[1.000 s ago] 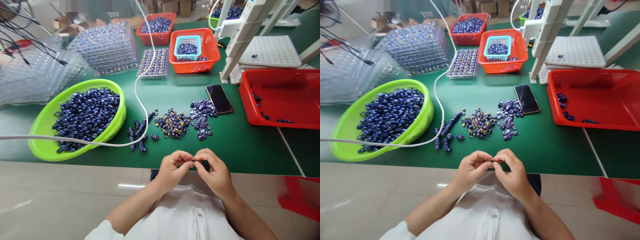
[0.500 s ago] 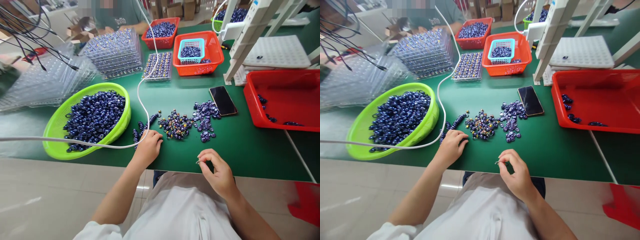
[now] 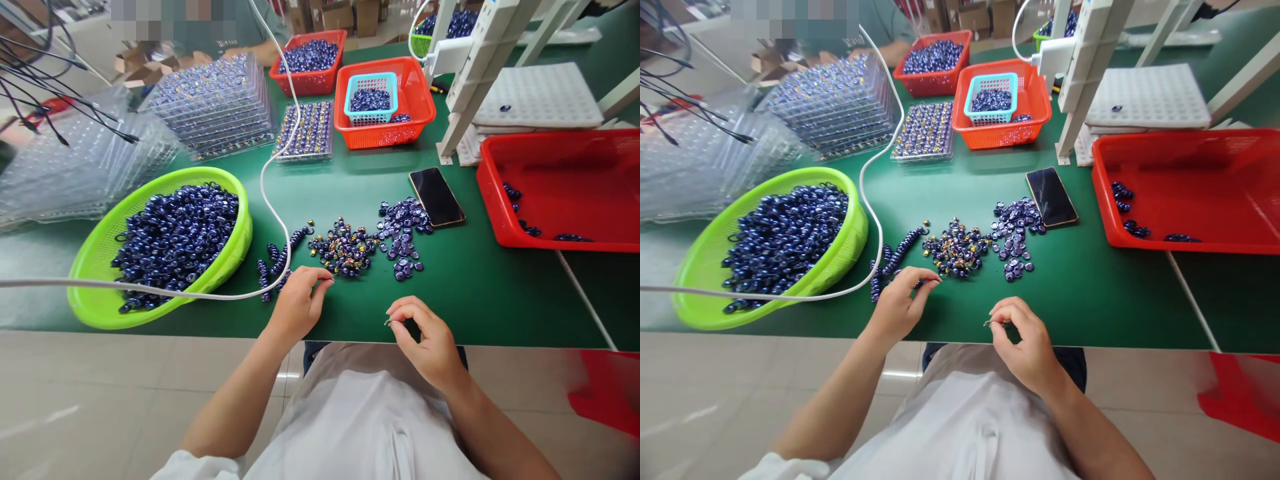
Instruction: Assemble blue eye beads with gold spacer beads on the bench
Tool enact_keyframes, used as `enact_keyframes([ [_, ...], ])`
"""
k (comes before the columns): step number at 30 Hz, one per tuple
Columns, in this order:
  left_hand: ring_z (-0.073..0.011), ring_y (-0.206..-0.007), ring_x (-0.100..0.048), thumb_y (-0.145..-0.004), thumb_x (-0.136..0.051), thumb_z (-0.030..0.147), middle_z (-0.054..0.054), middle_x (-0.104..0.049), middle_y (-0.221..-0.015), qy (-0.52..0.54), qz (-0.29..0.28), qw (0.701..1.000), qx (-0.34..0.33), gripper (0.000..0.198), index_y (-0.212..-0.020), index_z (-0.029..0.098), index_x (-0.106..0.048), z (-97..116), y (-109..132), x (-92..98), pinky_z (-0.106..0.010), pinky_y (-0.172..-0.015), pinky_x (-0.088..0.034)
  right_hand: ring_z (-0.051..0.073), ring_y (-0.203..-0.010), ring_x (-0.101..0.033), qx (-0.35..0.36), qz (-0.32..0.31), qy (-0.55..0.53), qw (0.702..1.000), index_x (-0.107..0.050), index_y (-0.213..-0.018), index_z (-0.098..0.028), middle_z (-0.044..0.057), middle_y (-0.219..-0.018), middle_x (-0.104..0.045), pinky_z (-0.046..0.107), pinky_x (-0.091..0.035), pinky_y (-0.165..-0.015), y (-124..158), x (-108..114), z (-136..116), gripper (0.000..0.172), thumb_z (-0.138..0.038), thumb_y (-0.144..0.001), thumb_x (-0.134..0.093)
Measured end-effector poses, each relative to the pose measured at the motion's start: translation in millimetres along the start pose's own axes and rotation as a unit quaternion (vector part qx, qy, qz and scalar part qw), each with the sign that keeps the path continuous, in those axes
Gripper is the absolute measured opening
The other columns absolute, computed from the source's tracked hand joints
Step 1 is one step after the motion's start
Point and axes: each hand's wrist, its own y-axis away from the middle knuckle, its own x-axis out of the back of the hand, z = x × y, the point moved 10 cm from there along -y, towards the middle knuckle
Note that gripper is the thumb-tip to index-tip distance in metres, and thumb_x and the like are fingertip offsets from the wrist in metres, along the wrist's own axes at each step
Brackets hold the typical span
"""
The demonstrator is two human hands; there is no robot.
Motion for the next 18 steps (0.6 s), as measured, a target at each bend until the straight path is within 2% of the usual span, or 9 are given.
enact_keyframes([
  [2,-0.0206,-0.088,-0.068,-0.093,-0.059,0.028,-0.006,-0.074,-0.092,0.143,-0.016,0.987,0.071,0.012,-0.098,0.020,-0.066,1.3,6.0,-13.9,-0.033,-0.083,-0.053,0.020,-0.093,-0.066,0.028,-0.006,-0.006,1.000,-0.058,-0.089,-0.024,0.004,-0.098,-0.068,0.036,-0.054,-0.082,0.1,-2.2,-8.8,0.017,-0.008,-0.086,-0.057],
  [5,-0.0189,-0.080,-0.070,-0.088,-0.066,0.033,-0.006,-0.076,-0.087,0.347,-0.069,0.922,0.160,0.021,-0.100,0.017,-0.068,10.7,15.3,-50.5,-0.030,-0.077,-0.056,0.022,-0.101,-0.066,0.103,-0.026,-0.001,0.994,-0.059,-0.098,-0.026,0.006,-0.111,-0.070,0.042,-0.054,-0.089,1.4,-9.1,-29.6,0.025,-0.005,-0.084,-0.058],
  [7,-0.0181,-0.076,-0.070,-0.085,-0.069,0.035,-0.007,-0.077,-0.085,0.420,-0.091,0.881,0.197,0.024,-0.098,0.015,-0.071,18.4,19.1,-70.0,-0.029,-0.074,-0.056,0.024,-0.104,-0.065,0.142,-0.027,0.020,0.989,-0.059,-0.103,-0.027,0.007,-0.116,-0.070,0.044,-0.054,-0.090,2.6,-11.5,-39.1,0.031,-0.004,-0.083,-0.059],
  [10,-0.0172,-0.073,-0.069,-0.083,-0.071,0.036,-0.007,-0.077,-0.083,0.462,-0.103,0.854,0.214,0.027,-0.097,0.014,-0.075,27.3,20.6,-83.6,-0.029,-0.073,-0.057,0.025,-0.106,-0.065,0.153,-0.013,0.062,0.986,-0.059,-0.106,-0.028,0.007,-0.116,-0.070,0.046,-0.055,-0.088,3.0,-10.3,-40.6,0.034,-0.003,-0.082,-0.060],
  [14,-0.0182,-0.079,-0.070,-0.084,-0.071,0.033,-0.007,-0.077,-0.086,0.475,-0.139,0.846,0.201,0.030,-0.107,0.015,-0.075,34.5,24.6,-90.3,-0.030,-0.078,-0.056,0.025,-0.104,-0.064,0.128,0.000,0.092,0.987,-0.057,-0.105,-0.028,0.007,-0.113,-0.069,0.046,-0.054,-0.089,3.5,-4.3,-34.1,0.033,-0.003,-0.083,-0.059],
  [18,-0.0202,-0.085,-0.070,-0.081,-0.074,0.028,-0.008,-0.076,-0.093,0.467,-0.163,0.851,0.175,0.032,-0.110,0.015,-0.074,35.1,29.5,-94.6,-0.032,-0.080,-0.056,0.022,-0.100,-0.065,0.101,0.001,0.056,0.993,-0.056,-0.100,-0.026,0.006,-0.107,-0.069,0.042,-0.053,-0.088,3.6,0.9,-31.8,0.027,-0.004,-0.085,-0.057],
])
